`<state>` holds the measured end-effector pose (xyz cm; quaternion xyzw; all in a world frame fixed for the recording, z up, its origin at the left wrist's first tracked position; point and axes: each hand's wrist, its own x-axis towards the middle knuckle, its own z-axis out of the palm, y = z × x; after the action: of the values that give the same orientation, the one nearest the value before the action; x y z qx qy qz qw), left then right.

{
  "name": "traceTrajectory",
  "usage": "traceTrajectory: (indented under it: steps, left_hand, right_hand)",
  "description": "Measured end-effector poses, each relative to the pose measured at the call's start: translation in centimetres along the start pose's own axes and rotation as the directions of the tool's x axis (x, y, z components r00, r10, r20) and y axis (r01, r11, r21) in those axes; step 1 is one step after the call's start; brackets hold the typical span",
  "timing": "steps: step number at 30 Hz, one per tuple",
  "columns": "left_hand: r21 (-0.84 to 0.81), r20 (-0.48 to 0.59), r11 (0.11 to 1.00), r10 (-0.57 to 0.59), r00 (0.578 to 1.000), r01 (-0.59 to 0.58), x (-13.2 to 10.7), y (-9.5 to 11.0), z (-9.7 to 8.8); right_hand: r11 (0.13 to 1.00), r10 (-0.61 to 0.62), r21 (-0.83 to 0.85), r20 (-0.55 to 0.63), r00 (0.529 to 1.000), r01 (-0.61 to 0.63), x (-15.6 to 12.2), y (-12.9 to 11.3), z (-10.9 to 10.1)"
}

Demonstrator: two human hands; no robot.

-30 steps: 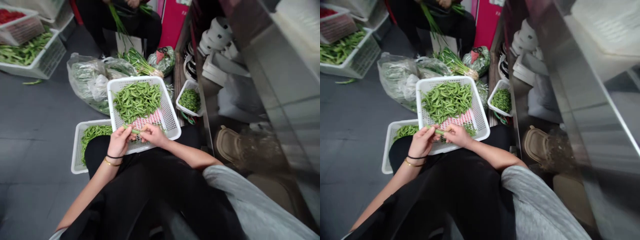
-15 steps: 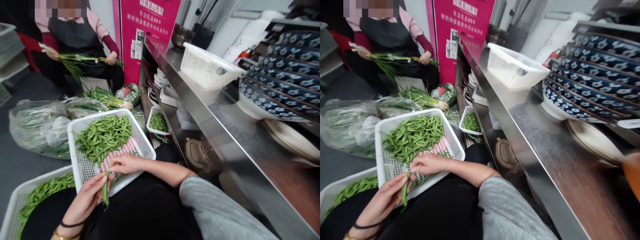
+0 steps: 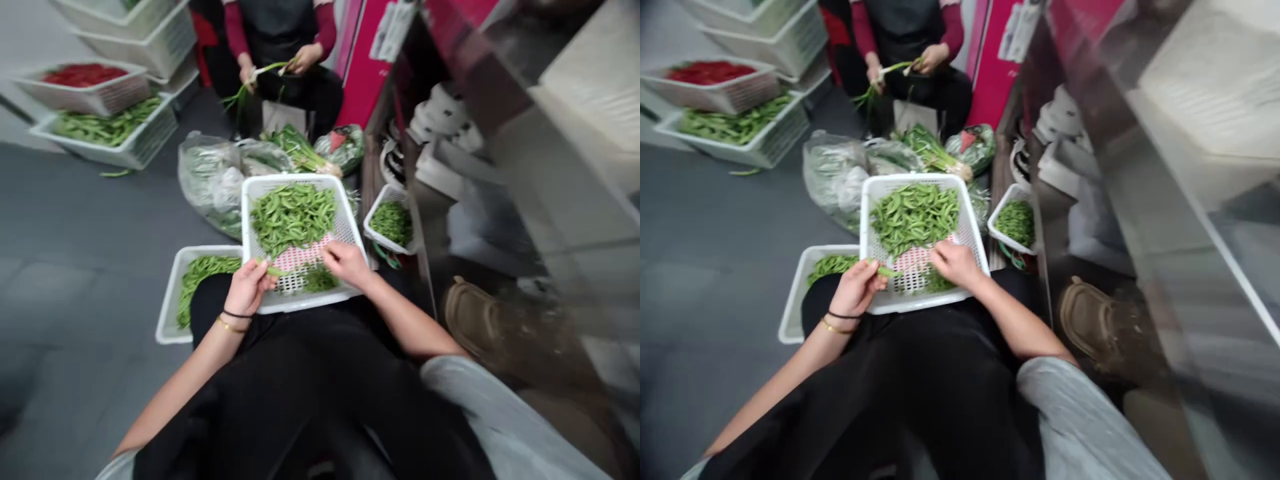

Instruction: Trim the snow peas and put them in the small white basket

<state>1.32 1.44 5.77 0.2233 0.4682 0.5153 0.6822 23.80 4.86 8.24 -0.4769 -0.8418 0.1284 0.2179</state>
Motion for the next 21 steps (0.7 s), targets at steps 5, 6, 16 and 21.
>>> traceTrajectory:
  steps: [5, 6, 16, 21]
  left_hand:
    - [0.188, 0.039, 0.97, 0.151, 0.988, -0.156, -0.9, 0.7, 0.0]
    - [0.208, 0.059, 0.963, 0.165, 0.985, -0.174, -1.0, 0.8, 0.1]
    - [0.335, 0.247, 0.933, 0.05, 0.968, -0.134, -1.7, -0.9, -0.2]
    - [0.3, 0.259, 0.954, -0.102, 0.961, 0.02, -0.9, -3.0, 1.0]
  right_hand:
    - [0.988, -0.048, 0.151, 0.198, 0.979, 0.018, 0.5, -1.2, -0.3]
    - [0.988, -0.085, 0.147, 0.251, 0.964, 0.049, 0.7, -2.0, 0.0]
    - [0.948, 0.023, 0.311, 0.163, 0.986, -0.074, 0.5, -2.7, 3.3]
    - [0.966, 0.025, 0.252, 0.148, 0.989, -0.062, 0.8, -3.1, 5.7]
